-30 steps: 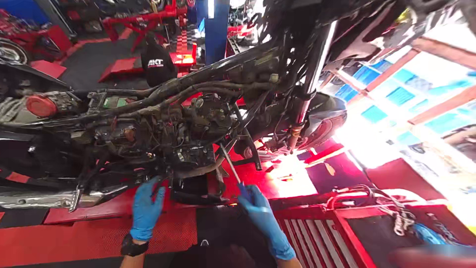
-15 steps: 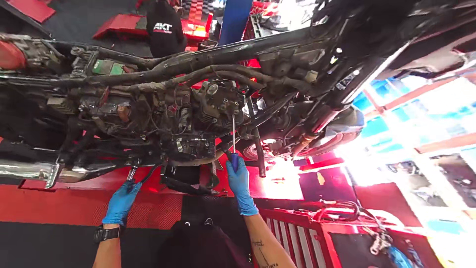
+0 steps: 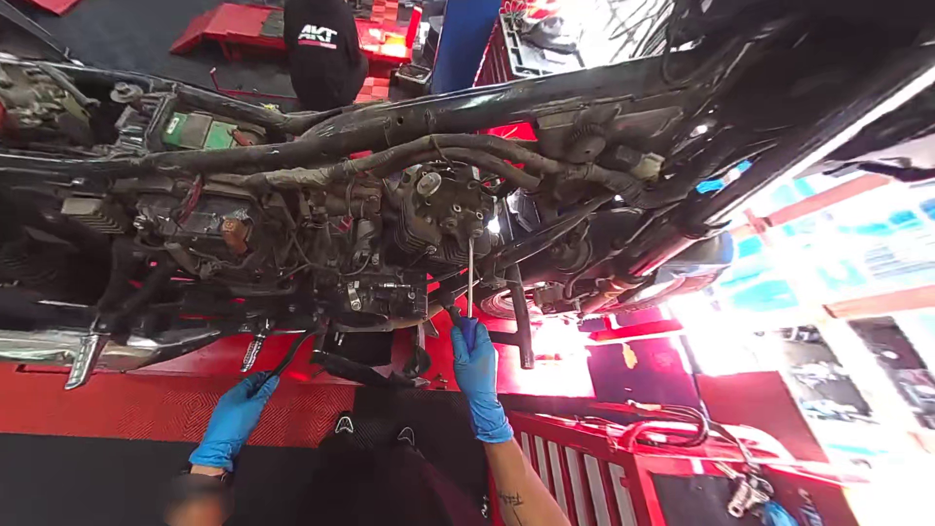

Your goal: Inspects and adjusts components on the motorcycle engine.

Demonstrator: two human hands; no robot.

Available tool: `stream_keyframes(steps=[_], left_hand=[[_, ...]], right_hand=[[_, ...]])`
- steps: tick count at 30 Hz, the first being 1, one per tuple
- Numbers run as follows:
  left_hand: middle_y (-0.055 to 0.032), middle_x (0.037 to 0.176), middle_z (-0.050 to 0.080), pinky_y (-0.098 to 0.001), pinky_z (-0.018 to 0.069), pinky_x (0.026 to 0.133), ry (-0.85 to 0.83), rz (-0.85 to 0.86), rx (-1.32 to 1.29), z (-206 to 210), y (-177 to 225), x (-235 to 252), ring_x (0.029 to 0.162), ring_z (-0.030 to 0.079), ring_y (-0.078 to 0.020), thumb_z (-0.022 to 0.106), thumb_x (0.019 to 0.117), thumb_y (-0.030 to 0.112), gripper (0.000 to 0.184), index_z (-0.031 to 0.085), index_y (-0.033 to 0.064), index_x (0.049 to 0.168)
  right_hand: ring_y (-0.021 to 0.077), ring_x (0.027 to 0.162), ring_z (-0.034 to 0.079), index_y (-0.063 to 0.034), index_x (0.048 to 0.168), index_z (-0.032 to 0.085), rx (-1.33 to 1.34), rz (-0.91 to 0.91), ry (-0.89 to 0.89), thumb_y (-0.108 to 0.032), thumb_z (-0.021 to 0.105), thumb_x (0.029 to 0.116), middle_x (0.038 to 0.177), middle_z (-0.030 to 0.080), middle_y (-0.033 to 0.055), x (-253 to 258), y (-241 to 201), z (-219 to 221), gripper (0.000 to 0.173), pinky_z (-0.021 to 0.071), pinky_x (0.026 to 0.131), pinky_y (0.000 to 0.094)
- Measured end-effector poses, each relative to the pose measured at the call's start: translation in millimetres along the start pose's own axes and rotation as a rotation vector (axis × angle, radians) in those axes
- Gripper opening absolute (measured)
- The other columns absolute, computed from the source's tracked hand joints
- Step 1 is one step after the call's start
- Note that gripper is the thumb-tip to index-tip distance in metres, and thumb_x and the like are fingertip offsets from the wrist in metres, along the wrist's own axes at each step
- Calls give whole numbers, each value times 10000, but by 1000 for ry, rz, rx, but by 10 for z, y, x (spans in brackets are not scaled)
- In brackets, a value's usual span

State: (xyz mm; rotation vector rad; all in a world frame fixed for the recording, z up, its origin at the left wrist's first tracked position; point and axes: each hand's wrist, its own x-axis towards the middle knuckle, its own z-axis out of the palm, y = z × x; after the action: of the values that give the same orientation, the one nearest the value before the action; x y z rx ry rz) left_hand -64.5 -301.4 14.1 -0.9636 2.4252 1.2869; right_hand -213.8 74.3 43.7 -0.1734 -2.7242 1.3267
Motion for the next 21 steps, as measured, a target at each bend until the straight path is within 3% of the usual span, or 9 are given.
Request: stream_keyframes(steps=[7,9,11,13,17,21], left_hand=[[-140,1164,744,-588,494,1035,-33,9,-21,-4,-5,6,1136,689,-302,598,1039,399,407,702,67,1249],[-117,1072,763,-562,535,975,-32,-2,-30,5,30,9,1030,722,-272,586,1049,375,374,710,63,1215],[-112,920,751,-540,572,845,-34,-22,5,27,7,-84,848,724,-257,583,1055,355,351,710,46,1164],[-145,836,689,-568,527,753,-19,3,96,28,36,-97,758,659,-293,601,1048,350,344,713,26,1087],[-225,899,675,-644,480,807,-14,41,205,15,99,-112,865,647,-386,604,1049,336,361,709,-10,1042],[-224,873,664,-635,479,788,3,54,219,7,142,-61,837,639,-387,602,1053,337,370,699,-18,1022]], right_hand=[[132,584,558,-23,1050,640,-16,-32,95,-309,606,999,686,574,23,-39,46,88,293,486,568,364],[142,573,566,-6,1039,641,-28,-60,141,-294,608,997,671,580,35,12,70,177,293,492,557,368],[133,589,576,3,1053,652,-35,-63,135,-284,616,995,692,597,39,-63,98,141,295,500,574,355],[112,586,556,-17,1049,646,-18,-58,124,-286,609,999,693,581,18,-63,88,107,276,488,576,339],[101,575,553,1,1065,652,9,-93,162,-273,617,998,687,582,15,-47,115,199,285,484,562,322],[106,577,554,-6,1056,645,4,-111,182,-273,615,1000,685,577,15,7,87,248,275,485,563,323]])
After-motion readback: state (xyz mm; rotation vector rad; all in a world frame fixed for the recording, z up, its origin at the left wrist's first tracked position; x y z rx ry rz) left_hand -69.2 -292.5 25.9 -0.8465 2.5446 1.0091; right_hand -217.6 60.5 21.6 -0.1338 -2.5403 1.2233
